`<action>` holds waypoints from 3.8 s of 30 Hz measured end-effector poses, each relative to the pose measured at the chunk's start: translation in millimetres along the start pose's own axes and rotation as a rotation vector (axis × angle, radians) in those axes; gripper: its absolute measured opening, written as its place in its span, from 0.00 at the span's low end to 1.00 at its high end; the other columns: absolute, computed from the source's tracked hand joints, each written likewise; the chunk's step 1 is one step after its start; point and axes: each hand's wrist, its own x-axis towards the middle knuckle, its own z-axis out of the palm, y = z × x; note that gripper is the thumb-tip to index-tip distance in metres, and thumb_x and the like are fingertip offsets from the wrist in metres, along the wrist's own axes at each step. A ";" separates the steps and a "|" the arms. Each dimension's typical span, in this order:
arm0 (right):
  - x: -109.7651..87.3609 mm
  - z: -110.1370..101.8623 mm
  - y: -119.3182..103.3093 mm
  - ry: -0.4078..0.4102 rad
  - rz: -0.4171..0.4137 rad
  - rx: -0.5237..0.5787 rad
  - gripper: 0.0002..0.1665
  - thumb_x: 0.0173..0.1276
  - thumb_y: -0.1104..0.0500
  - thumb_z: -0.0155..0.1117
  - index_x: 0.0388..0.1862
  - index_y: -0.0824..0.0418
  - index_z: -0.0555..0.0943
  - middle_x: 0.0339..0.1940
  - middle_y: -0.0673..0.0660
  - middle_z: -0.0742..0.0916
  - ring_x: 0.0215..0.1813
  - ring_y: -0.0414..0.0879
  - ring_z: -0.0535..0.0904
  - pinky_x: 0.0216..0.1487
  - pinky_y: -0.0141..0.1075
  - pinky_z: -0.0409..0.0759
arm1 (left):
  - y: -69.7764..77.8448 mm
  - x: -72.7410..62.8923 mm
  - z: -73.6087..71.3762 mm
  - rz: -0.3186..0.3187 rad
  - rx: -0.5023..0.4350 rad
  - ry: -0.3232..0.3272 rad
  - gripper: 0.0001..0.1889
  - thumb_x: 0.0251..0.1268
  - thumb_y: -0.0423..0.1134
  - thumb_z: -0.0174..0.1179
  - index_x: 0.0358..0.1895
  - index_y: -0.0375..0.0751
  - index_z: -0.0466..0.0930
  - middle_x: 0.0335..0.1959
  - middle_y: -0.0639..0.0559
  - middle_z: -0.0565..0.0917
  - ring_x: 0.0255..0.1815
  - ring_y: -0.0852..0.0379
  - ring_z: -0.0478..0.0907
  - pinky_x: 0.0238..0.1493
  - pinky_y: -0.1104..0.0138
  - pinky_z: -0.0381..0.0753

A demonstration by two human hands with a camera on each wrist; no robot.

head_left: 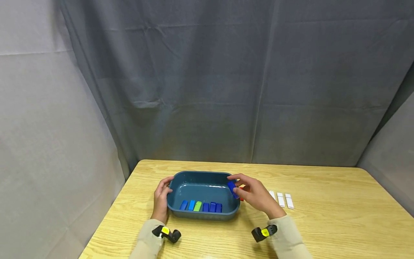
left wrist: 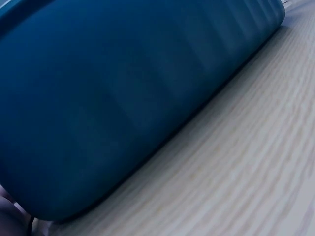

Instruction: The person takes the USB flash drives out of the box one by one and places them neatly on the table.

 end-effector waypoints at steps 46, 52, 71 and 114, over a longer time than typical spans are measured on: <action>-102.0 -88.8 68.1 -0.085 0.284 -0.219 0.34 0.55 0.61 0.73 0.60 0.63 0.70 0.36 0.55 0.81 0.31 0.43 0.77 0.29 0.34 0.75 | 2.7 0.6 -1.1 -0.051 0.000 -0.023 0.24 0.58 0.24 0.45 0.60 0.34 0.73 0.63 0.43 0.74 0.67 0.53 0.66 0.66 0.60 0.58; -105.2 -91.8 73.2 -0.105 0.322 -0.227 0.33 0.53 0.60 0.75 0.56 0.65 0.72 0.33 0.55 0.79 0.31 0.43 0.76 0.29 0.33 0.75 | 2.0 0.2 -1.4 -0.046 0.006 -0.026 0.24 0.59 0.25 0.44 0.60 0.34 0.73 0.63 0.44 0.73 0.67 0.53 0.66 0.65 0.62 0.58; -104.4 -95.9 75.9 -0.133 0.493 -0.322 0.33 0.48 0.57 0.78 0.53 0.65 0.77 0.36 0.55 0.80 0.38 0.47 0.75 0.40 0.43 0.76 | 1.0 1.9 -1.9 -0.054 0.004 -0.031 0.24 0.59 0.24 0.44 0.61 0.34 0.73 0.64 0.44 0.73 0.68 0.53 0.65 0.66 0.61 0.57; -109.4 -102.6 78.9 -0.184 0.436 -0.291 0.34 0.49 0.59 0.77 0.54 0.66 0.76 0.38 0.56 0.79 0.40 0.49 0.75 0.41 0.44 0.76 | 28.5 -10.6 5.8 -0.050 0.028 -0.047 0.24 0.59 0.21 0.43 0.61 0.26 0.70 0.65 0.36 0.71 0.69 0.47 0.63 0.68 0.54 0.55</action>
